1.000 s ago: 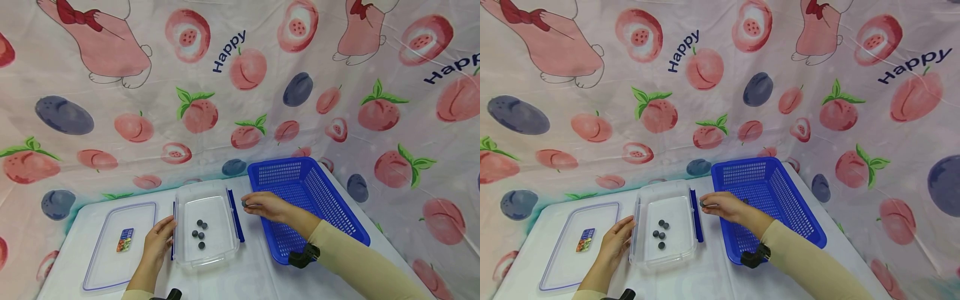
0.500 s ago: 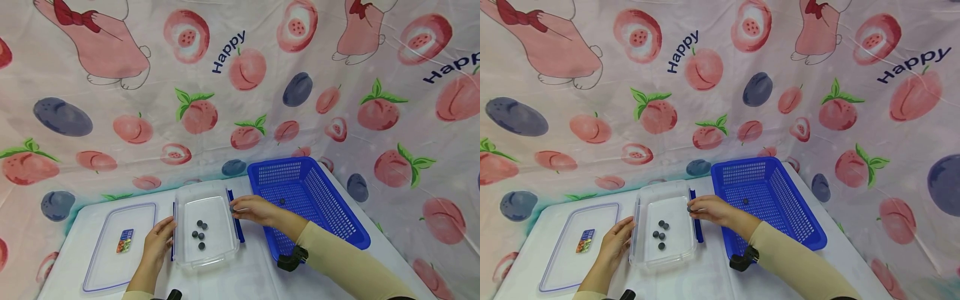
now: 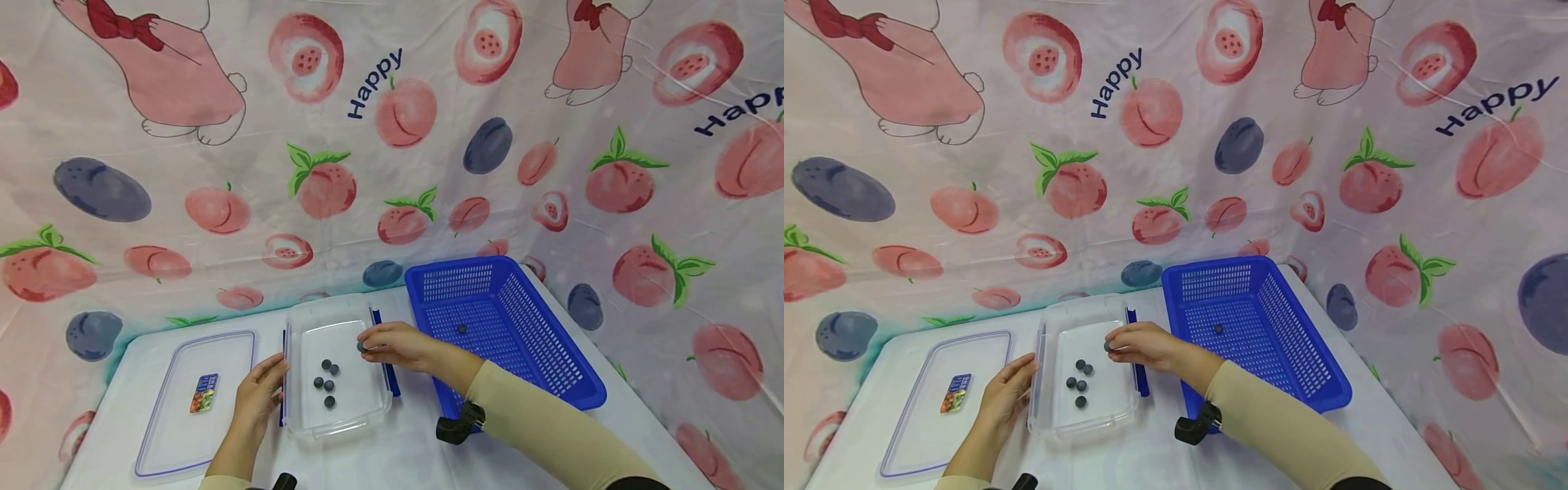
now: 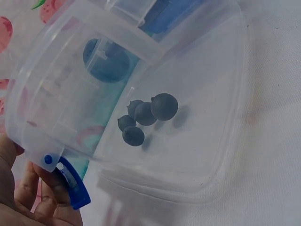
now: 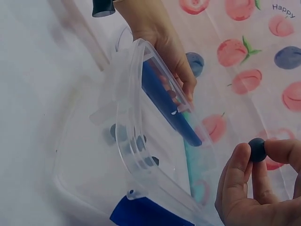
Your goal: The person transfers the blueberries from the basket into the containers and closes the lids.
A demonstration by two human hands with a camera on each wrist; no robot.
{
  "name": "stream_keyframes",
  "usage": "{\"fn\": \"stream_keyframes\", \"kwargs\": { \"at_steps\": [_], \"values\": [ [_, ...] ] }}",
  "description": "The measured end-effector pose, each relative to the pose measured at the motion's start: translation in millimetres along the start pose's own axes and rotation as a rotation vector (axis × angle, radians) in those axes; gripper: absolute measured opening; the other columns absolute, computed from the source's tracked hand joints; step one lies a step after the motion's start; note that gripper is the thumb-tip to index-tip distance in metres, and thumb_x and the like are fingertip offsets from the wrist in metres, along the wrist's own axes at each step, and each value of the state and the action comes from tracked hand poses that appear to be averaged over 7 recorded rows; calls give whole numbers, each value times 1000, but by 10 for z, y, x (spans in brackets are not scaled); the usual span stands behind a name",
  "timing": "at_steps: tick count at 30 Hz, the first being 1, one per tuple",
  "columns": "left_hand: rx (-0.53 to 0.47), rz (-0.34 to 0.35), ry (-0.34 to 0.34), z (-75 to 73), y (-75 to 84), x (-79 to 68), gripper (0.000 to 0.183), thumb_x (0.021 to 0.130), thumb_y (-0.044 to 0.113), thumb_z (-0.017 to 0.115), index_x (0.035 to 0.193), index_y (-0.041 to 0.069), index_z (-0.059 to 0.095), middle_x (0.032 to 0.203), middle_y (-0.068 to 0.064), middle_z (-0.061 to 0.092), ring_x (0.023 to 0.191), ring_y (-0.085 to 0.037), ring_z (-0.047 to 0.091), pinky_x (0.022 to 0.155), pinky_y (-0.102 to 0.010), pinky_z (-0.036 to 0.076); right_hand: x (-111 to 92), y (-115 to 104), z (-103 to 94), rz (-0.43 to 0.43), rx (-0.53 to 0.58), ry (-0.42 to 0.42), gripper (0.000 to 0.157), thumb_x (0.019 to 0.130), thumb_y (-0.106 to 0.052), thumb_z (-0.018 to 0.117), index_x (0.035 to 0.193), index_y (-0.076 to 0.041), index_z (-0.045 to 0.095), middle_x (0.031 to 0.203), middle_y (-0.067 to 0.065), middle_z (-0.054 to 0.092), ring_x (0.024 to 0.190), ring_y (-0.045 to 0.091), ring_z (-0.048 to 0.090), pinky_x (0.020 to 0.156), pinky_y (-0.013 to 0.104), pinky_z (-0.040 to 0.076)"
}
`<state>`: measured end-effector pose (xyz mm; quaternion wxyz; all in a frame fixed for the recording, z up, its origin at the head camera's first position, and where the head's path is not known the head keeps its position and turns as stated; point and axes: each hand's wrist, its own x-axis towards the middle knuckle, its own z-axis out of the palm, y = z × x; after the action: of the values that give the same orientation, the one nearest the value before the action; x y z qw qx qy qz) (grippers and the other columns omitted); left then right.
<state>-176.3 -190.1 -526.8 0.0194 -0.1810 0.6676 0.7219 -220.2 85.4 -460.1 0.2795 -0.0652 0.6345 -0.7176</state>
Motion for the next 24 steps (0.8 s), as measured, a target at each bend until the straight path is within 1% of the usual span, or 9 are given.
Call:
{"fn": "stream_keyframes", "kwargs": {
  "at_steps": [4,8,13,19,24],
  "values": [
    [2,-1,3,-1,-5,3,49,93,30,69,136,10,55,92,26,64,87,-2,58,71,-19,49,24,7,73,7,6,-15,33,93,0,56,122,15,56,95,7,61,87,16,65,88,29,55],
    [23,-1,1,-4,-12,8,55,94,30,68,141,8,51,93,25,64,90,-3,57,71,-19,49,43,11,127,30,34,-30,30,93,0,57,120,13,57,94,7,62,86,15,65,86,27,55],
    [34,1,-3,-8,-21,11,58,92,34,70,141,9,51,94,25,62,92,-3,56,72,-19,49,59,30,180,56,54,-52,34,93,-1,57,123,14,56,93,6,62,85,15,64,84,24,55],
    [27,-2,13,-3,-29,-9,55,92,32,70,138,9,53,93,25,63,91,-4,57,72,-19,49,89,78,241,75,57,-64,35,93,-1,56,124,14,55,94,7,60,86,16,62,84,24,54],
    [19,1,12,7,-29,-20,52,93,31,69,137,10,54,93,24,63,91,-4,57,72,-19,49,131,113,305,104,49,-62,36,93,0,56,126,14,54,94,7,60,84,15,62,81,22,54]
  ]
}}
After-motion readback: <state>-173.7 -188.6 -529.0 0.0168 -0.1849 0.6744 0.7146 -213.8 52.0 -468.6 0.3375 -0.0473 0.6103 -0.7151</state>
